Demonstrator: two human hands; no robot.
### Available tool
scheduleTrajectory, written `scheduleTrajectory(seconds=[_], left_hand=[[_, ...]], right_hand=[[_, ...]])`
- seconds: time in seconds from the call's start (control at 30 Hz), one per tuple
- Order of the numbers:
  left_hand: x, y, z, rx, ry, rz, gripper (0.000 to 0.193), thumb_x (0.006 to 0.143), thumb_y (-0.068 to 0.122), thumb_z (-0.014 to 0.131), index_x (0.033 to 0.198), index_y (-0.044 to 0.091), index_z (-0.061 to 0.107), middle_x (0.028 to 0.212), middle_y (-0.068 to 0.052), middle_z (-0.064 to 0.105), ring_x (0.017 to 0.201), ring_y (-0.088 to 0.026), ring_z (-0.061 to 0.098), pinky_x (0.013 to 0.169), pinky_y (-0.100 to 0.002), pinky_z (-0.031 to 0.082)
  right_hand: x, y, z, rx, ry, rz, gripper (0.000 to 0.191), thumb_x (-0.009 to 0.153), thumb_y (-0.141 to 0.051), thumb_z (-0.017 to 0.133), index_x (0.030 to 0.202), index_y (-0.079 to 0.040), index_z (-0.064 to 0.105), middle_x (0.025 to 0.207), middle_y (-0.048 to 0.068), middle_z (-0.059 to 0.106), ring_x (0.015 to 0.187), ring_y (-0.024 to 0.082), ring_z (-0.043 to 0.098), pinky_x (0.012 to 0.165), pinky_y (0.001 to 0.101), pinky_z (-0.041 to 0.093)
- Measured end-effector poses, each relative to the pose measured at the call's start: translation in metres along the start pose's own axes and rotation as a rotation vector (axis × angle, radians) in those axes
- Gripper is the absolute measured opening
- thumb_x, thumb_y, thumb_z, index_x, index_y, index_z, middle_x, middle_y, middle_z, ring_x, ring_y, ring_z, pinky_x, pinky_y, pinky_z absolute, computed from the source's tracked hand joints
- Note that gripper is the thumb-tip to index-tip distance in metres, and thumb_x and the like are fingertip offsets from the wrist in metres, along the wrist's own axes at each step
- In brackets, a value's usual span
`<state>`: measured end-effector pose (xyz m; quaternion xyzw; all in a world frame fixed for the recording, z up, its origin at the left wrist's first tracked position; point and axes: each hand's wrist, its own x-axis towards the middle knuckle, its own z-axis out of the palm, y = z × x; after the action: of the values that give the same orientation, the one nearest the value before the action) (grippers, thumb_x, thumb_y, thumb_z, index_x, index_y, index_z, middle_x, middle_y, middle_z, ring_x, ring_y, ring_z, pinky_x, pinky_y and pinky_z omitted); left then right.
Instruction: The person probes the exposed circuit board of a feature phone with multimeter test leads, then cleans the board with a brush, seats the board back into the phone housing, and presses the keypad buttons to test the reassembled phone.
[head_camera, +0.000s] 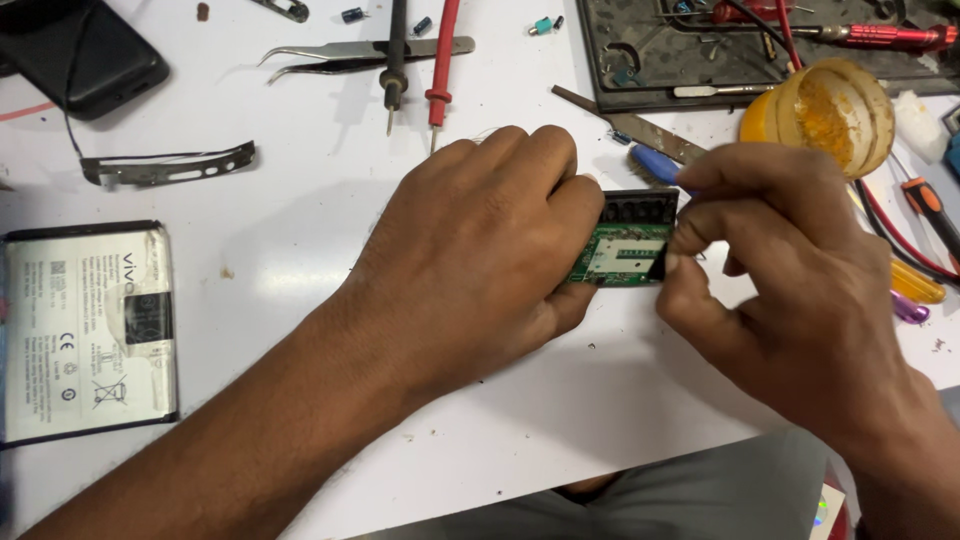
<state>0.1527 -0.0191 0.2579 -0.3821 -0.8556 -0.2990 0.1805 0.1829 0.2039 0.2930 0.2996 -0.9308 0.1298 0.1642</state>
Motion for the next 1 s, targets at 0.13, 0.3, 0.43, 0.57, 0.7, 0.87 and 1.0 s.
scheduleTrajectory(seconds=[0.13, 0.3, 0.43, 0.57, 0.7, 0.87, 1.0], left_hand=[[0.0, -0.002, 0.0, -0.022, -0.032, -0.034, 0.037, 0.073, 0.029, 0.087, 0.088, 0.002, 0.067, 0.089, -0.008, 0.057, 0.081, -0.023, 0.058, 0.067, -0.041, 0.048], [0.0, 0.0, 0.003, 0.043, -0.041, 0.001, 0.049, 0.075, 0.033, 0.086, 0.112, 0.005, 0.071, 0.091, -0.006, 0.059, 0.084, -0.022, 0.056, 0.067, -0.042, 0.044], [-0.002, -0.001, 0.005, 0.012, -0.057, -0.004, 0.039, 0.08, 0.032, 0.084, 0.109, 0.009, 0.073, 0.093, -0.007, 0.06, 0.086, -0.021, 0.056, 0.068, -0.042, 0.043], [-0.001, -0.003, 0.008, -0.015, -0.093, -0.033, 0.045, 0.082, 0.039, 0.081, 0.112, 0.006, 0.074, 0.091, -0.007, 0.06, 0.085, -0.021, 0.055, 0.068, -0.041, 0.043], [-0.002, -0.004, 0.008, -0.042, -0.079, -0.021, 0.045, 0.085, 0.039, 0.08, 0.114, 0.003, 0.074, 0.091, -0.006, 0.059, 0.087, -0.021, 0.054, 0.069, -0.041, 0.043], [-0.001, -0.003, 0.009, -0.069, -0.061, -0.034, 0.042, 0.087, 0.035, 0.078, 0.112, 0.001, 0.074, 0.091, -0.007, 0.057, 0.089, -0.022, 0.053, 0.07, -0.041, 0.043], [0.002, -0.003, 0.01, -0.06, -0.151, -0.095, 0.04, 0.088, 0.036, 0.077, 0.108, 0.002, 0.074, 0.089, -0.006, 0.057, 0.088, -0.022, 0.053, 0.069, -0.041, 0.043]], right_hand=[[-0.005, -0.001, 0.0, 0.091, 0.018, 0.048, 0.015, 0.081, 0.003, 0.073, 0.093, 0.003, 0.065, 0.124, 0.017, 0.056, 0.098, 0.021, 0.063, 0.073, 0.029, 0.057], [-0.002, 0.003, 0.007, 0.127, 0.013, 0.067, 0.014, 0.082, 0.002, 0.073, 0.093, 0.004, 0.065, 0.122, 0.017, 0.056, 0.095, 0.022, 0.064, 0.07, 0.0288, 0.057], [0.008, 0.004, 0.006, 0.183, -0.07, 0.148, 0.012, 0.084, -0.002, 0.07, 0.093, 0.004, 0.065, 0.119, 0.015, 0.059, 0.092, 0.022, 0.064, 0.063, 0.0271, 0.056], [0.023, 0.013, -0.001, 0.186, -0.196, 0.1, 0.012, 0.084, -0.007, 0.07, 0.088, 0.002, 0.064, 0.115, 0.011, 0.063, 0.088, 0.021, 0.064, 0.065, 0.0313, 0.052], [0.03, 0.024, -0.004, 0.176, -0.358, 0.191, 0.012, 0.083, -0.011, 0.071, 0.087, -0.001, 0.066, 0.111, 0.008, 0.064, 0.08, 0.019, 0.063, 0.063, 0.0315, 0.052], [0.033, 0.021, -0.004, 0.17, -0.308, 0.029, 0.011, 0.084, -0.009, 0.067, 0.09, 0.0, 0.064, 0.109, 0.012, 0.061, 0.098, 0.027, 0.064, 0.08, 0.0381, 0.052], [0.034, 0.008, -0.013, 0.191, -0.309, -0.141, 0.012, 0.077, -0.009, 0.072, 0.086, -0.006, 0.064, 0.112, 0.009, 0.062, 0.104, 0.03, 0.062, 0.089, 0.0419, 0.049]])
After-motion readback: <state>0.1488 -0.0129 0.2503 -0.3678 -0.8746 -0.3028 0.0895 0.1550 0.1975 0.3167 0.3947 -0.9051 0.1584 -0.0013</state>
